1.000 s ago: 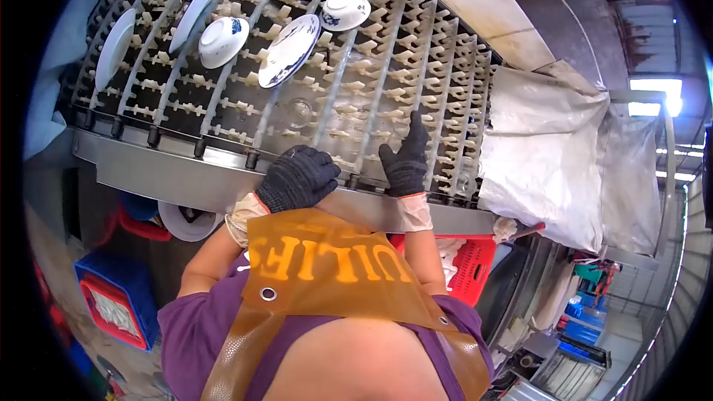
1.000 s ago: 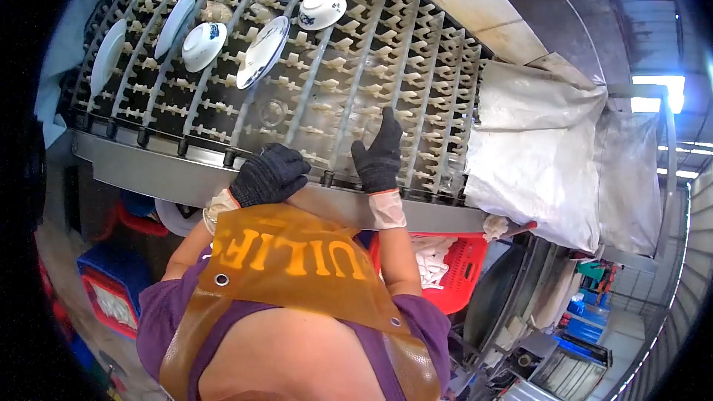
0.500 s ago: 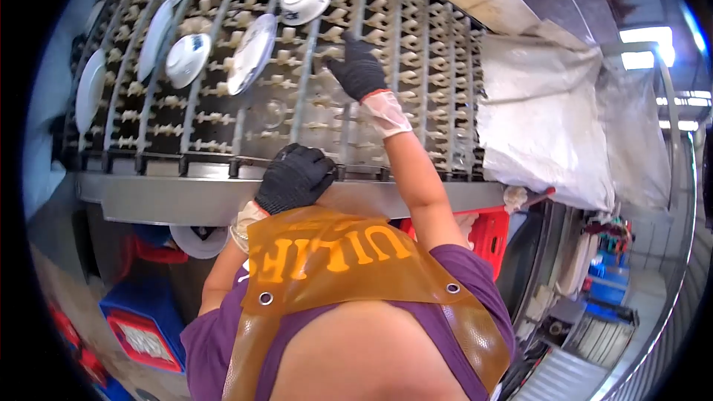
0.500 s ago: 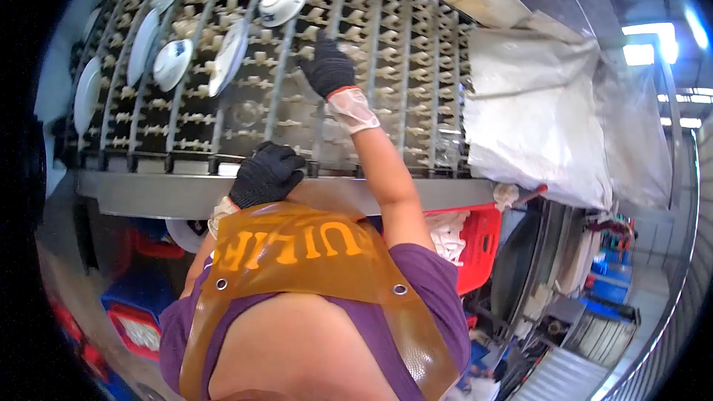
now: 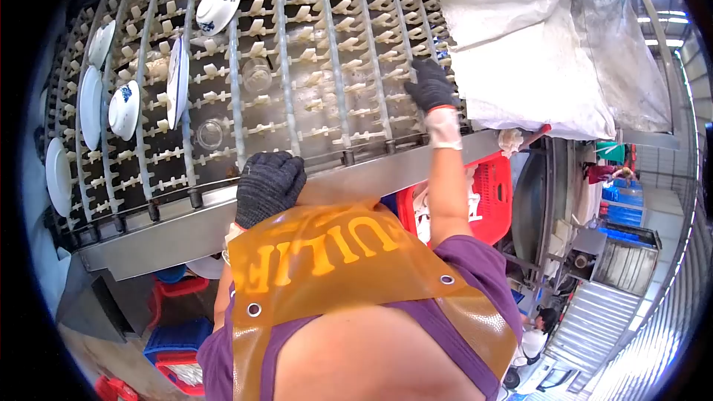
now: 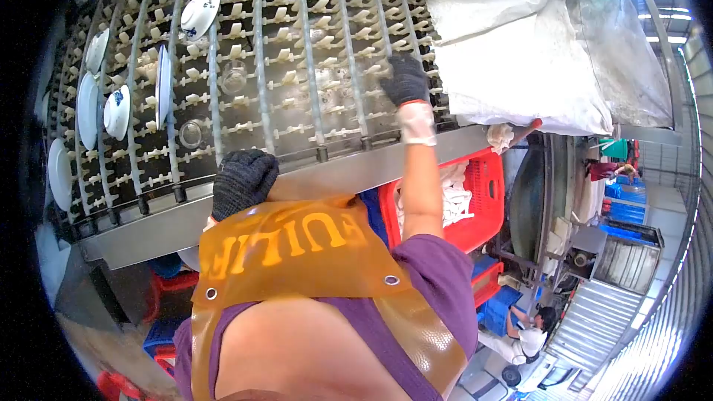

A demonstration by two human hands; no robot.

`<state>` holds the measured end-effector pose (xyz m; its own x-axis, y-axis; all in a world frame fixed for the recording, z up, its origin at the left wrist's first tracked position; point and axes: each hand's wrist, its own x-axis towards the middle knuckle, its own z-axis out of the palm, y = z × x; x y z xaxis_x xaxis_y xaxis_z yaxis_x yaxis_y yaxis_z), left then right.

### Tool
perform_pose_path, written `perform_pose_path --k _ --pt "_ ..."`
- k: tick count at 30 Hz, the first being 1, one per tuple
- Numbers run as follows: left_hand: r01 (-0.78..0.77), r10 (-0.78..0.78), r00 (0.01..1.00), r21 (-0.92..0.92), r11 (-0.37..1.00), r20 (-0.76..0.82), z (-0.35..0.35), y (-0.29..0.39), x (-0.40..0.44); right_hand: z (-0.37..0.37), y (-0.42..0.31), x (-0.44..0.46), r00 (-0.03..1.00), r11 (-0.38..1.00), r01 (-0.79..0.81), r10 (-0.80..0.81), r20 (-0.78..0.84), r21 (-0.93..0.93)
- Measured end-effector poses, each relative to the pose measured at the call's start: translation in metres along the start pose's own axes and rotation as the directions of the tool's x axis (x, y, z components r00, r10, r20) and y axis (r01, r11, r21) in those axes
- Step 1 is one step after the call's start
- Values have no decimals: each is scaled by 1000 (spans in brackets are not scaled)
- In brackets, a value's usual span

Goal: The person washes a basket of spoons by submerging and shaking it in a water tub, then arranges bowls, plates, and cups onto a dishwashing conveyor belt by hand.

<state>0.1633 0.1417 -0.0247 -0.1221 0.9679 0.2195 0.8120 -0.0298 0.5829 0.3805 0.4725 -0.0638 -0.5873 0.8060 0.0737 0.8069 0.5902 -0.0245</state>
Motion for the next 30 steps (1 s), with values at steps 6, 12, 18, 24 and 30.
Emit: perform_pose_path --k 6,12,18,24,30 --pt "10 -4 999 117 993 -49 9 3 2 -33 65 -9 892 1000 -16 22 452 -19" --pt "15 -20 999 94 995 49 13 7 8 -91 -13 -4 922 994 22 -63 382 112" --pt "29 -31 999 123 992 14 23 12 14 -33 -152 -39 903 559 419 -341 -262 716" --pt "55 -54 998 -23 998 13 25 18 18 -16 -133 -49 856 732 506 -491 -162 456" --pt "38 -44 994 69 997 99 37 22 23 -44 42 -56 949 976 173 -202 241 134"
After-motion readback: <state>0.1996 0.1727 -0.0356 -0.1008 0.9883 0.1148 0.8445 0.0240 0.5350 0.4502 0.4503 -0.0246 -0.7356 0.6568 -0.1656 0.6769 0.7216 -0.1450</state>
